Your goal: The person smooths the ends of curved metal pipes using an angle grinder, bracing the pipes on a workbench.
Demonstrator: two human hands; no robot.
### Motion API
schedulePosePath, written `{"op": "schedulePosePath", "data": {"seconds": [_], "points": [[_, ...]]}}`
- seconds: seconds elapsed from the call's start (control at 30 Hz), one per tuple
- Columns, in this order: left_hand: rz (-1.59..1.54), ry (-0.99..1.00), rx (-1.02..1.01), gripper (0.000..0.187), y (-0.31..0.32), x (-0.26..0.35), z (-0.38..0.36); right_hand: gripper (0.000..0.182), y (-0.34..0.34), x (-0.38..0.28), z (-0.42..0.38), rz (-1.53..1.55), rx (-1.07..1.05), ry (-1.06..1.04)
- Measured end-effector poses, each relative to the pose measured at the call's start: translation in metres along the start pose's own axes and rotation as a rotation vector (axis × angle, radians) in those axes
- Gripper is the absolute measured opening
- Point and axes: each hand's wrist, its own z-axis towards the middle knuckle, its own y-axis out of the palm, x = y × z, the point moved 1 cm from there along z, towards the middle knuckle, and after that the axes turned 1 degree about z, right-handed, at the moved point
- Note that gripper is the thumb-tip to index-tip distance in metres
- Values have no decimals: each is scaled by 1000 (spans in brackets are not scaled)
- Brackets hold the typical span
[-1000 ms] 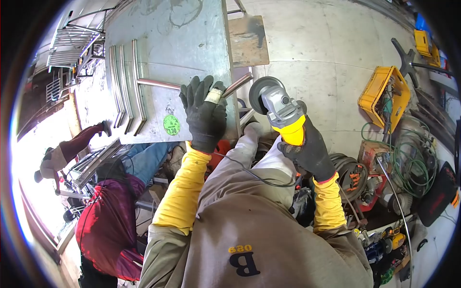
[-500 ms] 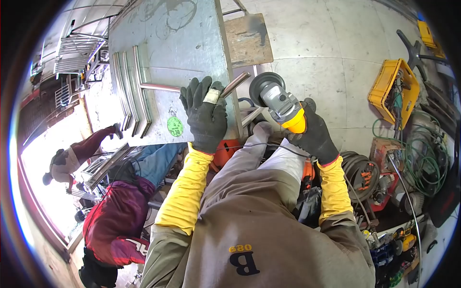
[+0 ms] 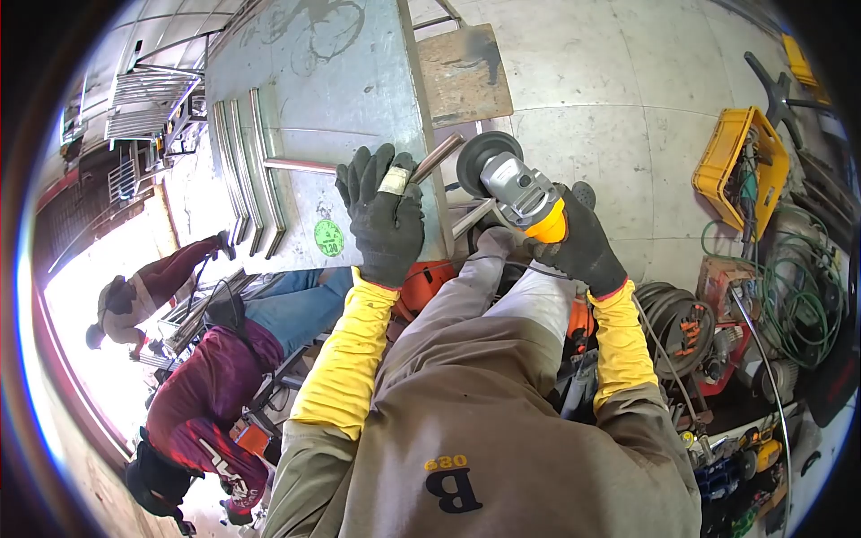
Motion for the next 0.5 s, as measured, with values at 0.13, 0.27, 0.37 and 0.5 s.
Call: {"op": "schedulePosePath", "data": {"seconds": [0.13, 0.27, 0.37, 0.5], "points": [[1, 2, 3, 42, 1, 0, 0, 70, 0, 5, -3, -29, 5, 13], [38, 21, -6, 41, -2, 3, 2, 72, 2, 8, -2, 57, 15, -22], [27, 15, 3, 41, -2, 3, 1, 75, 4, 9, 2, 74, -6, -8], [32, 16, -9, 41, -1, 3, 1, 79, 3, 13, 6, 39, -20, -34]]}}
